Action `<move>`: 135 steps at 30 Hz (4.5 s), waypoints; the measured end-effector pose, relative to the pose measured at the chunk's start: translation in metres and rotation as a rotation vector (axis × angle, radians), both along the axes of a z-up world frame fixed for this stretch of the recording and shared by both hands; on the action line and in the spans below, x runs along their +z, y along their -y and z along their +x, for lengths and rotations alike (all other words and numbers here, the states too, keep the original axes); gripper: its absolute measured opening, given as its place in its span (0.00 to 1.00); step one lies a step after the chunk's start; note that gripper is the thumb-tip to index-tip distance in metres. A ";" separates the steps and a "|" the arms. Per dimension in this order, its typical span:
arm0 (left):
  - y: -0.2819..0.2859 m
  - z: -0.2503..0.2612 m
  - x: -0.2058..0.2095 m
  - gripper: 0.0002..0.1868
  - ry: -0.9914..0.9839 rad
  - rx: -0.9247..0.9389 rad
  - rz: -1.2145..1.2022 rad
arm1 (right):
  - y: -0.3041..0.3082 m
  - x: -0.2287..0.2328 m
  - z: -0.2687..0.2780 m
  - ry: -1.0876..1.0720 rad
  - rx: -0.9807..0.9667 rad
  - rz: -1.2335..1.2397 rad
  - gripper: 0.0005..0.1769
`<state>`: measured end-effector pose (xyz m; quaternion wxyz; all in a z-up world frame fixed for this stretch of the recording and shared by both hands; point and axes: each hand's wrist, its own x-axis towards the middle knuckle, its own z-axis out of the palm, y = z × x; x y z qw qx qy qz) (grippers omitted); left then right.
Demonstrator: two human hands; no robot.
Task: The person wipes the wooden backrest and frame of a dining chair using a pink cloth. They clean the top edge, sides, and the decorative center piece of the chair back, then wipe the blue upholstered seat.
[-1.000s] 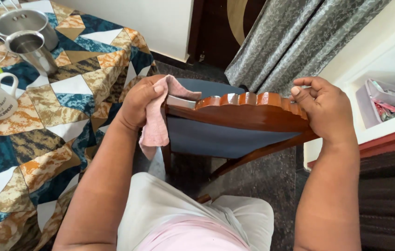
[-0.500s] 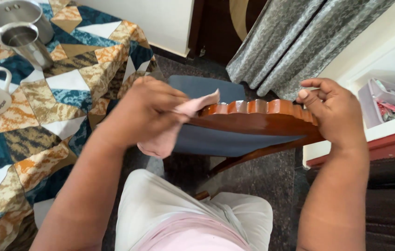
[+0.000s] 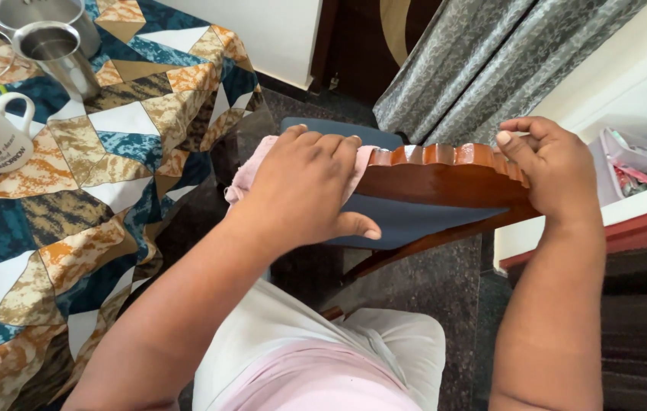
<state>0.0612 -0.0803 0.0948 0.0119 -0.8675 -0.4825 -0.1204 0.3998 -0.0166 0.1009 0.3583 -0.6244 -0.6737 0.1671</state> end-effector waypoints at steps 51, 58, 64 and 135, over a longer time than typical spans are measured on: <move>0.018 0.179 -0.171 0.16 0.321 -0.655 0.303 | 0.045 -0.030 -0.025 0.212 0.148 0.791 0.38; 0.030 0.091 -0.076 0.08 0.550 -0.564 0.607 | 0.038 -0.051 -0.011 0.347 0.086 0.882 0.42; 0.009 0.032 -0.017 0.19 0.557 -0.085 0.740 | 0.046 -0.061 -0.002 0.457 -0.026 0.896 0.39; -0.097 0.033 -0.002 0.27 0.193 0.167 -0.133 | 0.059 -0.163 -0.069 0.347 -0.085 0.772 0.48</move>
